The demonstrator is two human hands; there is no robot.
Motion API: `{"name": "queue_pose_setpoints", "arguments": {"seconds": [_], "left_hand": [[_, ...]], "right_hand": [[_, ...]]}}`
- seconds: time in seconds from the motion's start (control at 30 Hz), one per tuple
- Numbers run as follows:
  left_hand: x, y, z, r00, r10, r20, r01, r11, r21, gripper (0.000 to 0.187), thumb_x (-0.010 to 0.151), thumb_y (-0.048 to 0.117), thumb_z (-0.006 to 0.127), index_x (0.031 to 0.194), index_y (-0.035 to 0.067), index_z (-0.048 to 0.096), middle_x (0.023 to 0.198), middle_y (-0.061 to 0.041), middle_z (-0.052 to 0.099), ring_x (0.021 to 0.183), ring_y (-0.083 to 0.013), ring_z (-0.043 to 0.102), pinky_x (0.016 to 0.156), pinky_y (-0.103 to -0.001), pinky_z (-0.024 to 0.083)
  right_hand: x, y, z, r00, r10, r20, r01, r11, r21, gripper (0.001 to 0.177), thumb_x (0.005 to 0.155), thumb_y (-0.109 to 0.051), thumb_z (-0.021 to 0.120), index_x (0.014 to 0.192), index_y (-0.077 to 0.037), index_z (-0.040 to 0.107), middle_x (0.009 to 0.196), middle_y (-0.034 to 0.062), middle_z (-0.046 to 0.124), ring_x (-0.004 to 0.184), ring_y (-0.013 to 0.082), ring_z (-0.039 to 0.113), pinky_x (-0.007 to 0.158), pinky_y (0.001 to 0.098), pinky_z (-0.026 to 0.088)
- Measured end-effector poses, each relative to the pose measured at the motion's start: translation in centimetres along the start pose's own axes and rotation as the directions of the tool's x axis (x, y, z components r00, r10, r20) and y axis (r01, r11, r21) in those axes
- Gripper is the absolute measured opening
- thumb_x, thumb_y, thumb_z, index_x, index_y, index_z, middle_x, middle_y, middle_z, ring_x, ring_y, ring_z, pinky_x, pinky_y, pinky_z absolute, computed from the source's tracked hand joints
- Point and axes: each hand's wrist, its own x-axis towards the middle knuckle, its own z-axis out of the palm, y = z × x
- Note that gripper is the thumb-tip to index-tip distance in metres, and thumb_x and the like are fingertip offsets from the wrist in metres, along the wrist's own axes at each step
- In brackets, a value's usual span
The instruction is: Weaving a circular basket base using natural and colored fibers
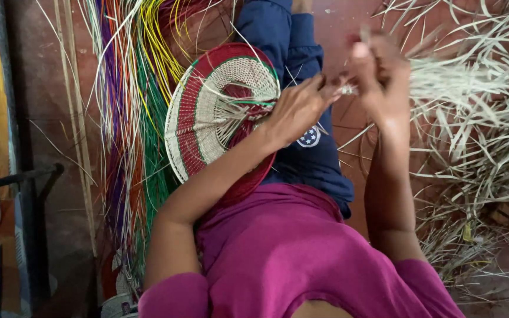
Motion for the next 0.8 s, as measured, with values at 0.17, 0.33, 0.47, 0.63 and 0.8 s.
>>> {"name": "queue_pose_setpoints", "arguments": {"seconds": [0.17, 0.33, 0.47, 0.63, 0.8], "left_hand": [[3.2, -0.2, -2.5, 0.963, -0.184, 0.199, 0.245, 0.905, -0.349, 0.031, 0.086, 0.000, 0.051, 0.113, 0.012, 0.042, 0.087, -0.007, 0.056, 0.047, -0.0104, 0.051, 0.035, -0.016, 0.046], [5.3, -1.1, -5.3, 0.911, -0.147, 0.385, 0.366, 0.718, -0.592, 0.027, 0.086, 0.022, 0.050, 0.105, 0.003, 0.052, 0.089, -0.005, 0.054, 0.080, -0.0165, 0.051, 0.067, -0.028, 0.038], [5.9, -0.8, -7.5, 0.783, -0.103, 0.614, 0.599, 0.393, -0.697, 0.012, 0.086, 0.014, 0.054, 0.093, 0.004, 0.055, 0.068, 0.001, 0.050, 0.052, -0.0044, 0.045, 0.043, -0.016, 0.034], [5.1, -2.6, -6.0, 0.778, -0.099, 0.621, 0.628, 0.148, -0.764, 0.058, 0.085, 0.018, 0.056, 0.133, 0.004, 0.026, 0.088, -0.005, 0.050, 0.066, -0.0066, 0.044, 0.054, -0.017, 0.041], [4.5, -4.2, -4.5, 0.826, -0.151, 0.543, 0.562, 0.283, -0.777, 0.056, 0.088, 0.022, 0.050, 0.132, -0.003, 0.026, 0.091, -0.005, 0.057, 0.067, -0.0048, 0.046, 0.056, -0.016, 0.041]], "right_hand": [[-5.2, 0.2, 1.0, 0.906, -0.201, -0.373, 0.251, 0.964, 0.090, 0.053, 0.096, -0.048, 0.033, 0.092, 0.000, 0.057, 0.076, 0.0108, 0.060, 0.054, 0.0132, 0.052, 0.052, 0.0263, 0.044], [-4.5, 1.9, 2.2, 0.910, -0.056, -0.411, 0.021, 0.996, -0.091, 0.024, 0.094, -0.022, 0.043, 0.094, -0.002, 0.056, 0.083, 0.0098, 0.059, 0.086, 0.0225, 0.050, 0.087, 0.0431, 0.034], [-3.7, 1.5, 2.8, 0.953, 0.221, -0.206, -0.114, 0.895, 0.432, 0.019, 0.090, -0.010, 0.054, 0.106, -0.003, 0.047, 0.082, 0.0065, 0.058, 0.080, 0.0125, 0.060, 0.078, 0.0212, 0.047], [-4.8, 3.4, 2.5, 0.932, 0.240, -0.272, -0.147, 0.935, 0.322, 0.009, 0.092, -0.013, 0.055, 0.091, -0.005, 0.059, 0.065, 0.0018, 0.056, 0.055, 0.0075, 0.050, 0.057, 0.0209, 0.044], [-6.1, 0.9, 0.9, 0.937, 0.189, -0.292, -0.075, 0.929, 0.361, 0.012, 0.088, -0.013, 0.055, 0.078, -0.007, 0.057, 0.072, 0.0035, 0.056, 0.065, 0.0104, 0.051, 0.065, 0.0231, 0.044]]}}
